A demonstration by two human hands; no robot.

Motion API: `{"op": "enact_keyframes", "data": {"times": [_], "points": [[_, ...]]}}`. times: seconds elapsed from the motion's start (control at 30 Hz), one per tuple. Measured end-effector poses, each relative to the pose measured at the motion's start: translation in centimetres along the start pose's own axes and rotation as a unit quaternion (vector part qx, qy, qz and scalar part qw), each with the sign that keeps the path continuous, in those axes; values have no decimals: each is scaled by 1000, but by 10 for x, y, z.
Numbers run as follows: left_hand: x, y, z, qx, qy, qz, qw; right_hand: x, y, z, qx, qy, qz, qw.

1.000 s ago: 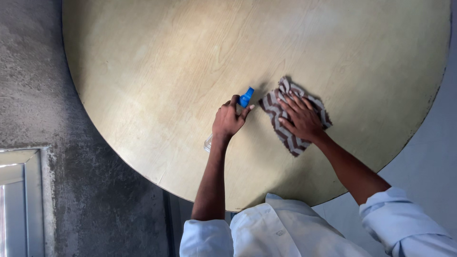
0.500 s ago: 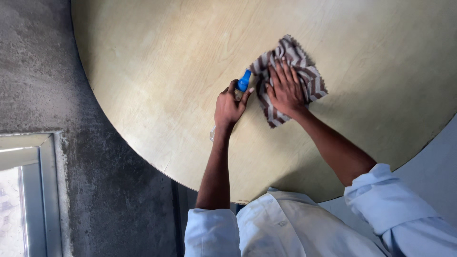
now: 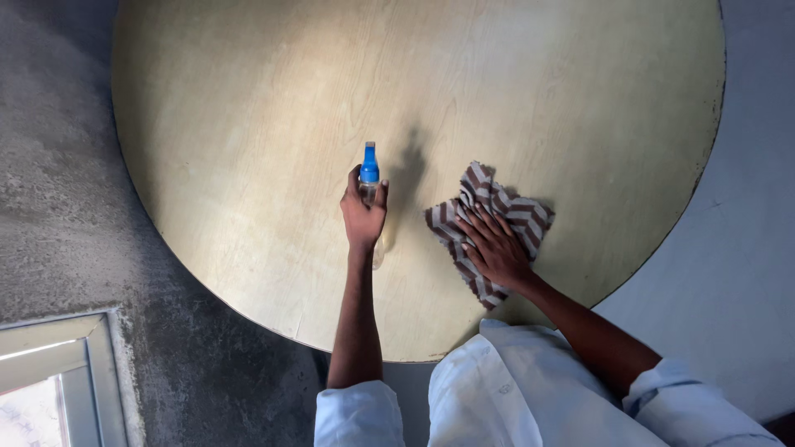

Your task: The person sprays a cleaning solution onto a large round wooden table and wipes the surface with a striped cloth. The person moves around the table, repeatedly spraying and wiping different sections to clean the entire surface.

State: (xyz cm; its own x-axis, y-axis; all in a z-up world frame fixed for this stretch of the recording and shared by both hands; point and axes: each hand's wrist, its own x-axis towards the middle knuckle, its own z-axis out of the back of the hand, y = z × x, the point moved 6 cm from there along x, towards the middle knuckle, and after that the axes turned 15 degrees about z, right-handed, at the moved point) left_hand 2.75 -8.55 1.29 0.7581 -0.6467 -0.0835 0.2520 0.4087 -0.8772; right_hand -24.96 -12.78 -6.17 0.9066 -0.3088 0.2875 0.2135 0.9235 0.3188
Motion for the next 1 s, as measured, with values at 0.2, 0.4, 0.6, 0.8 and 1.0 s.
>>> {"op": "enact_keyframes", "data": {"times": [0.2,0.4,0.6,0.8,1.0], "points": [[-15,34,14,-96,83,-55,990,-19,13,-1,4,-1,-37,999],[-52,62,25,-113,-22,87,990,-16,14,4,10,-17,-40,999],[-71,40,29,-49,-81,26,995,2,-2,4,-13,15,-27,999],[-68,41,34,-46,-110,119,986,50,-34,0,13,29,42,999],[-61,31,33,-26,-118,93,988,115,-58,-7,22,53,118,991]]}}
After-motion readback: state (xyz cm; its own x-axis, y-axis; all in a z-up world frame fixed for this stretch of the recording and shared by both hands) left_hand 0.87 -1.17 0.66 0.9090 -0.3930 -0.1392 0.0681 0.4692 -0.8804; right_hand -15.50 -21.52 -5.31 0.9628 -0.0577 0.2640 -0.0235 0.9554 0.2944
